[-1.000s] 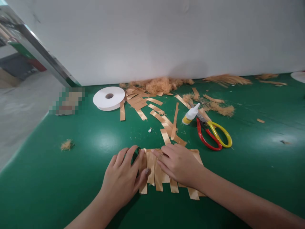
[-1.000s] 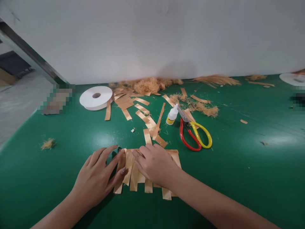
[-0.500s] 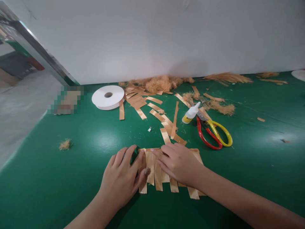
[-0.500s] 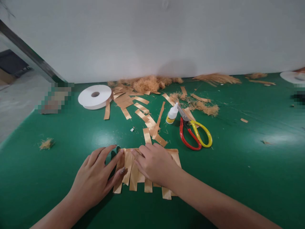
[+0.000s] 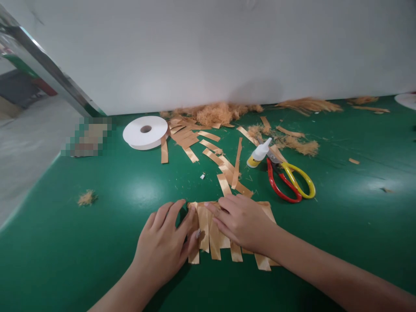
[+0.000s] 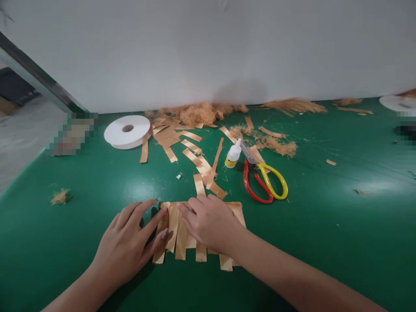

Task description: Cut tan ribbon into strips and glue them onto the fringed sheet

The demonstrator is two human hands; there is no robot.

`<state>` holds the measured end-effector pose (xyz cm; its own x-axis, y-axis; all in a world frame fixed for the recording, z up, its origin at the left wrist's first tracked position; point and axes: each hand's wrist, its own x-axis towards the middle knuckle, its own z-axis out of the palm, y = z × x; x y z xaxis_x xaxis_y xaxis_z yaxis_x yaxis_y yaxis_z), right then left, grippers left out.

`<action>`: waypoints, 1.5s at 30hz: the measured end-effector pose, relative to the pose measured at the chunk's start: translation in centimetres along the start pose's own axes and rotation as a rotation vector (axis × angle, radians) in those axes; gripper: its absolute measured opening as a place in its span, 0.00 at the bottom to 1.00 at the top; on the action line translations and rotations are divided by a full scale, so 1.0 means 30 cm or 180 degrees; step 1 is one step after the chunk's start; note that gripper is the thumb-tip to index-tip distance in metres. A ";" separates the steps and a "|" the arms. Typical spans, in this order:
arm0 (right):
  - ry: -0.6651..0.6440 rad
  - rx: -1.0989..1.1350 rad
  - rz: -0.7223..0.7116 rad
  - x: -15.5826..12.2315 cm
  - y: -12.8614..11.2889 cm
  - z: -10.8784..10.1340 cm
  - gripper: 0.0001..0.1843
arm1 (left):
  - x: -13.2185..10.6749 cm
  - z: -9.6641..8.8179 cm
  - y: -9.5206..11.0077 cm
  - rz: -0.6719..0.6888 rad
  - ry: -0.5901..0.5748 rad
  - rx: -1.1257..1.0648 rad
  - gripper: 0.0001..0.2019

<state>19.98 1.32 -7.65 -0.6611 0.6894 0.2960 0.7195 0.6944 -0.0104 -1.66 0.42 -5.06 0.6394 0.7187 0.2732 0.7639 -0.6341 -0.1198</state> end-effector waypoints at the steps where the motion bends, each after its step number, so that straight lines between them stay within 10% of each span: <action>1: 0.0008 0.0002 0.0011 0.001 -0.001 -0.001 0.18 | 0.000 0.000 0.000 -0.0006 0.0024 0.0008 0.15; 45: 0.0047 -0.0032 -0.0030 0.006 0.001 -0.008 0.19 | 0.000 0.004 -0.001 -0.0085 -0.0117 -0.0080 0.17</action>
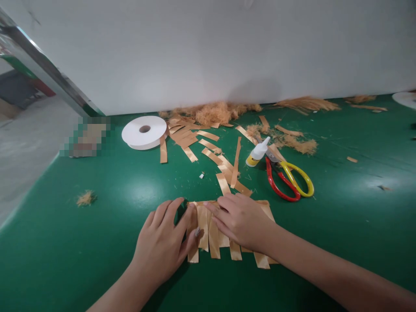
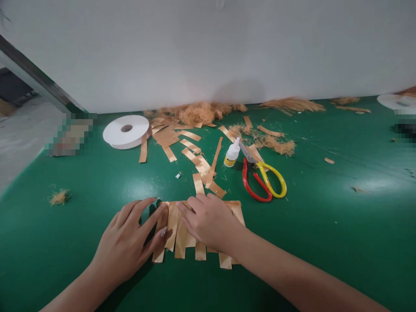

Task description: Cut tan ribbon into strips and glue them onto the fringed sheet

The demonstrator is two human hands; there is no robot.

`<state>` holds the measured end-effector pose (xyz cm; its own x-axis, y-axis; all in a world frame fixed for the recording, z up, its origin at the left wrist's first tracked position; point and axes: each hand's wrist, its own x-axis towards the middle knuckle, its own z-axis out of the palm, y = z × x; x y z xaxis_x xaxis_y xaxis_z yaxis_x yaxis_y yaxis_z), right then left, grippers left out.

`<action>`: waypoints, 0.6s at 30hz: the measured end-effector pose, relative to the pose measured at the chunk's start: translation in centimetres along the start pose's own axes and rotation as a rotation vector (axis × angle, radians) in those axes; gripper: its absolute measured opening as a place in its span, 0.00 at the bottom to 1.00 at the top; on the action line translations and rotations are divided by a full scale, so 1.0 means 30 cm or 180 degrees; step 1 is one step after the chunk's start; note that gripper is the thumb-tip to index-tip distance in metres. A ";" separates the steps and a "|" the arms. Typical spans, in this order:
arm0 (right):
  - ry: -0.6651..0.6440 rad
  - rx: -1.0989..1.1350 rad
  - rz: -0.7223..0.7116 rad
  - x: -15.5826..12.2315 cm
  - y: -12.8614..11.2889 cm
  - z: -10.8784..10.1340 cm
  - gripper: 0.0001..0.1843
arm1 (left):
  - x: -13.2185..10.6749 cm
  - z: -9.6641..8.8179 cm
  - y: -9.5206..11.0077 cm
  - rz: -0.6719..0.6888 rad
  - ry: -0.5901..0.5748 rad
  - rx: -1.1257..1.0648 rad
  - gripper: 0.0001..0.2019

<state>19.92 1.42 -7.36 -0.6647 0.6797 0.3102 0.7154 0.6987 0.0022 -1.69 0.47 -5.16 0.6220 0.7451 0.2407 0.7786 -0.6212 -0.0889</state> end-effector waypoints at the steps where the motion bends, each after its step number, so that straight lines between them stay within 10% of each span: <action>1: 0.0002 0.0002 -0.0001 0.000 0.000 0.000 0.19 | 0.000 0.000 0.001 -0.0012 -0.0020 -0.0001 0.17; 18: -0.0082 0.0019 0.0023 -0.007 -0.001 0.005 0.19 | 0.003 -0.001 -0.002 -0.0010 -0.0047 0.0046 0.18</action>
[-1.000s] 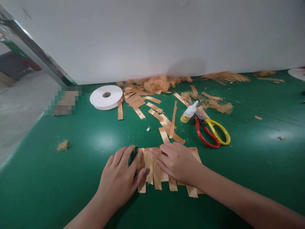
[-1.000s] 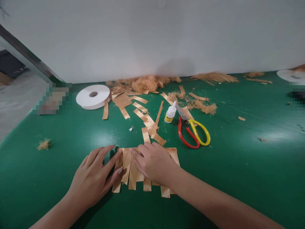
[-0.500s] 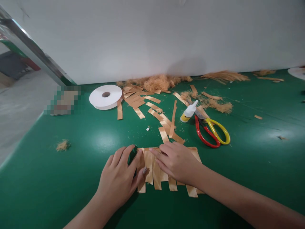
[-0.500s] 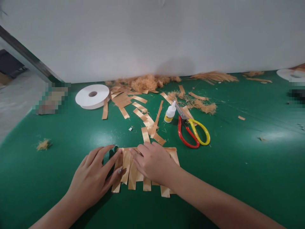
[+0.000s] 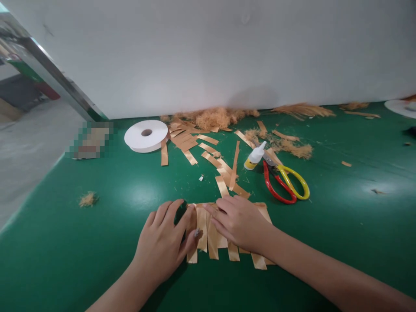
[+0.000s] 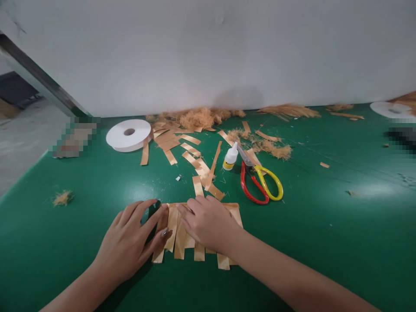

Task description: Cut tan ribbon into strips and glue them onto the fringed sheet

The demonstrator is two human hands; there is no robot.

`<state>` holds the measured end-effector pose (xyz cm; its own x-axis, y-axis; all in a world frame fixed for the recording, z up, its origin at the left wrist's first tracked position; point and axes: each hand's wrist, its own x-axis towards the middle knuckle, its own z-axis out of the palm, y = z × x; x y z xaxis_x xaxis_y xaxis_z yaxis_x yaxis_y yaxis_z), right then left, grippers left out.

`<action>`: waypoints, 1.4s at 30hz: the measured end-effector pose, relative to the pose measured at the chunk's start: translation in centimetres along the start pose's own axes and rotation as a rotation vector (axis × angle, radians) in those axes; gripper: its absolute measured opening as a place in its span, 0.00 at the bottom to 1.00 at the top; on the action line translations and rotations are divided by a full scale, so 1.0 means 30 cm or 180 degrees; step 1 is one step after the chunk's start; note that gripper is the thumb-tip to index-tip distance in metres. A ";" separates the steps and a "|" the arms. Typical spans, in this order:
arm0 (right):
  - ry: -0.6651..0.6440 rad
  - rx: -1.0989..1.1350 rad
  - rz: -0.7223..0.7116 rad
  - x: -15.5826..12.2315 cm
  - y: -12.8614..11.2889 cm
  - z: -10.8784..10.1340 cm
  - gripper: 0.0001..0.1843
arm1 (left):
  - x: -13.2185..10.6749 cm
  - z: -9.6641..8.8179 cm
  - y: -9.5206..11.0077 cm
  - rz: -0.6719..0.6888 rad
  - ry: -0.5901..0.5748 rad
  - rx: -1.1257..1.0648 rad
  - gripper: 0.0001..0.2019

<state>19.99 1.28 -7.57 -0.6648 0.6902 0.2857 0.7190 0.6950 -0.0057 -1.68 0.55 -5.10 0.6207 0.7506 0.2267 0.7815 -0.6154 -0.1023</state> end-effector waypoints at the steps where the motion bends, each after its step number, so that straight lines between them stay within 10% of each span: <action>1: -0.0013 0.0007 0.0002 0.001 0.000 -0.001 0.19 | 0.000 0.000 0.000 0.0004 0.0000 -0.0005 0.18; 42: -0.0057 0.0294 0.0077 0.005 0.008 -0.002 0.20 | -0.004 -0.006 -0.001 0.0162 0.0390 -0.0186 0.13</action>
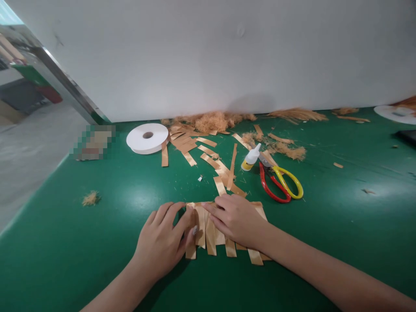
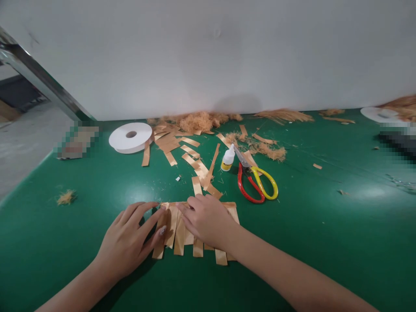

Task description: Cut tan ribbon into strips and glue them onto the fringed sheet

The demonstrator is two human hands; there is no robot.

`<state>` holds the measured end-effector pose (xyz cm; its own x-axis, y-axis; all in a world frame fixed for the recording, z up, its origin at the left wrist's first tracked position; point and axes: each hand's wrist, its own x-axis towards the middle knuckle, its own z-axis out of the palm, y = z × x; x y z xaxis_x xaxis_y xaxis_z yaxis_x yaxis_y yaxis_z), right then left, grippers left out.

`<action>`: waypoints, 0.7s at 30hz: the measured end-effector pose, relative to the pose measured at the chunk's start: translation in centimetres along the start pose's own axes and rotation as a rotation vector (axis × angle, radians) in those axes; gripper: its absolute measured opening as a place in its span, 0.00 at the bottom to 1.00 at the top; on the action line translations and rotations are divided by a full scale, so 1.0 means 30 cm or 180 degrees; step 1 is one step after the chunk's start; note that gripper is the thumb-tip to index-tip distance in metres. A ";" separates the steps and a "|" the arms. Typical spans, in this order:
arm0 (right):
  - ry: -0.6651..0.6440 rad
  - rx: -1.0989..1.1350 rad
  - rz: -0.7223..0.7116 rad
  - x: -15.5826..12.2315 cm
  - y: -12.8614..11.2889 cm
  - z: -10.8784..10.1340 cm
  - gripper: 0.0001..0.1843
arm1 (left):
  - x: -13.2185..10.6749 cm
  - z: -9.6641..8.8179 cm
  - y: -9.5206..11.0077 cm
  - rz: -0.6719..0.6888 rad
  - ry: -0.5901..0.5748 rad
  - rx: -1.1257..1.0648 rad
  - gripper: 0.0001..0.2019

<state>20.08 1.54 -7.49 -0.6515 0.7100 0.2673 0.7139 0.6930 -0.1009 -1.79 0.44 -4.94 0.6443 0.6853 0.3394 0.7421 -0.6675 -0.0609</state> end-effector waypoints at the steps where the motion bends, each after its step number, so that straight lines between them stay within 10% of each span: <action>1: -0.0017 0.0079 0.0038 0.002 0.001 -0.002 0.20 | -0.001 -0.001 -0.002 0.0058 0.0139 -0.0043 0.11; 7: -0.0189 0.0809 0.0436 0.017 0.009 -0.030 0.19 | -0.017 -0.003 -0.016 0.0312 0.0709 -0.0531 0.04; 21: -0.0182 0.1428 0.0955 0.043 0.015 -0.086 0.15 | -0.013 -0.024 0.003 0.0659 0.0641 -0.0633 0.07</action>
<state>20.24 2.44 -4.72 -0.4577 0.8819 0.1125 0.6991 0.4352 -0.5673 -2.11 -0.10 -4.41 0.7133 0.4715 0.5185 0.5362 -0.8436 0.0294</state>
